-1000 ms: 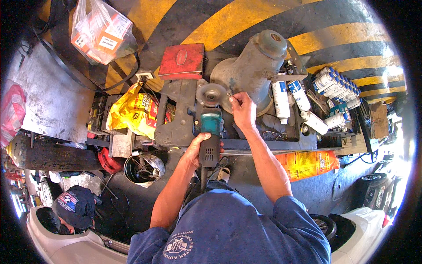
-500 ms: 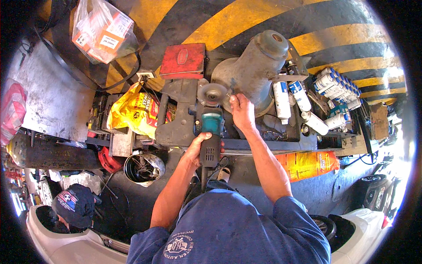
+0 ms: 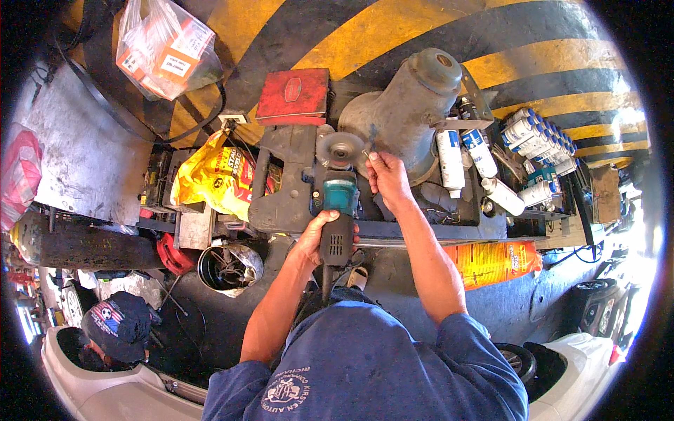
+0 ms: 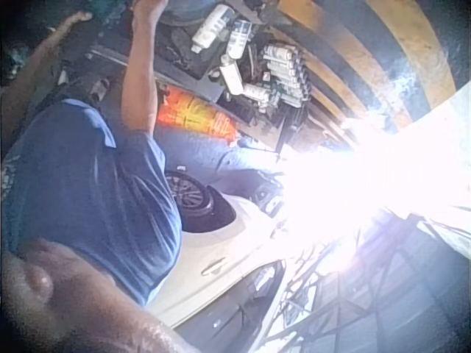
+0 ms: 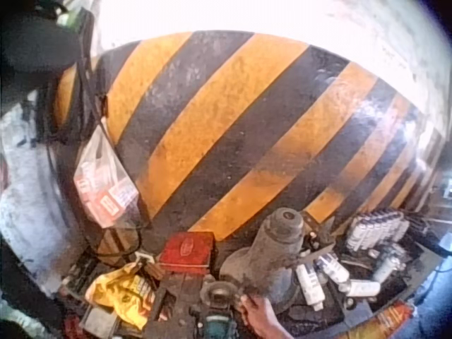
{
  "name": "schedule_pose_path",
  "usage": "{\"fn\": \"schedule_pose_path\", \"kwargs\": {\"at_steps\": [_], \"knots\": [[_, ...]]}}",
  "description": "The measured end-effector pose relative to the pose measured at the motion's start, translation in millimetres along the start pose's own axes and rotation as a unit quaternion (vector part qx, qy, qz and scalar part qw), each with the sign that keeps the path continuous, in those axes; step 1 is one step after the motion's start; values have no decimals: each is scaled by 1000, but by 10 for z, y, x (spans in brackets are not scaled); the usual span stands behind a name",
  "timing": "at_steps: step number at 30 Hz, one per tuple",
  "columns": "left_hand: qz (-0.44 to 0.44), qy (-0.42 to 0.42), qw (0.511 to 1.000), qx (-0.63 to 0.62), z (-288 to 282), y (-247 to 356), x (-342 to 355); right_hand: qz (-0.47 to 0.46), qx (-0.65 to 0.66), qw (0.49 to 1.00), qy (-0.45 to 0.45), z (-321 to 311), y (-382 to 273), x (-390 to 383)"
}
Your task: Using an angle grinder to smooth or shape a metal component on a workbench.
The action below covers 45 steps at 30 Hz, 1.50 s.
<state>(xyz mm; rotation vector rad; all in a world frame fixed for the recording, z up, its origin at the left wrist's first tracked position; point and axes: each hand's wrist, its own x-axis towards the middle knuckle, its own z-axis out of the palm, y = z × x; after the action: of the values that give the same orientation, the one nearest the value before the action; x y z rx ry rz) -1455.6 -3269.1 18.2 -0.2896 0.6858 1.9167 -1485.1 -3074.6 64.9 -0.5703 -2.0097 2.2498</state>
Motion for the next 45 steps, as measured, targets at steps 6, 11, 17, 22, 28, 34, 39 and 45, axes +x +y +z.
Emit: {"fn": "schedule_pose_path", "kwargs": {"at_steps": [6, 11, 17, 22, 28, 34, 39, 45], "knots": [[6, -3, 1000, 2, 4, -1, -2, -36, -152, 986, 56, -18, 3, 33], [6, -2, 1000, 23, 9, -6, -12, -136, -335, 922, 138, -1, 1, 40], [2, -6, 1000, 12, 1, -6, -6, -169, -354, 908, 146, 21, -40, -5], [10, 0, 1000, 18, 4, 0, -8, -201, -371, 896, 137, 18, -85, -21], [7, 4, 1000, 19, 12, 2, -15, -258, -386, 876, 127, -8, -105, -9], [8, 2, 1000, 15, 23, 12, -16, -150, -196, 964, 100, -126, 45, -1], [16, 6, 1000, 20, 47, 9, -28, -9, 218, 975, 36, -348, 201, -106], [3, 25, 999, 20, 49, 11, -17, 33, 318, 948, -1, -466, 207, -196]]}}
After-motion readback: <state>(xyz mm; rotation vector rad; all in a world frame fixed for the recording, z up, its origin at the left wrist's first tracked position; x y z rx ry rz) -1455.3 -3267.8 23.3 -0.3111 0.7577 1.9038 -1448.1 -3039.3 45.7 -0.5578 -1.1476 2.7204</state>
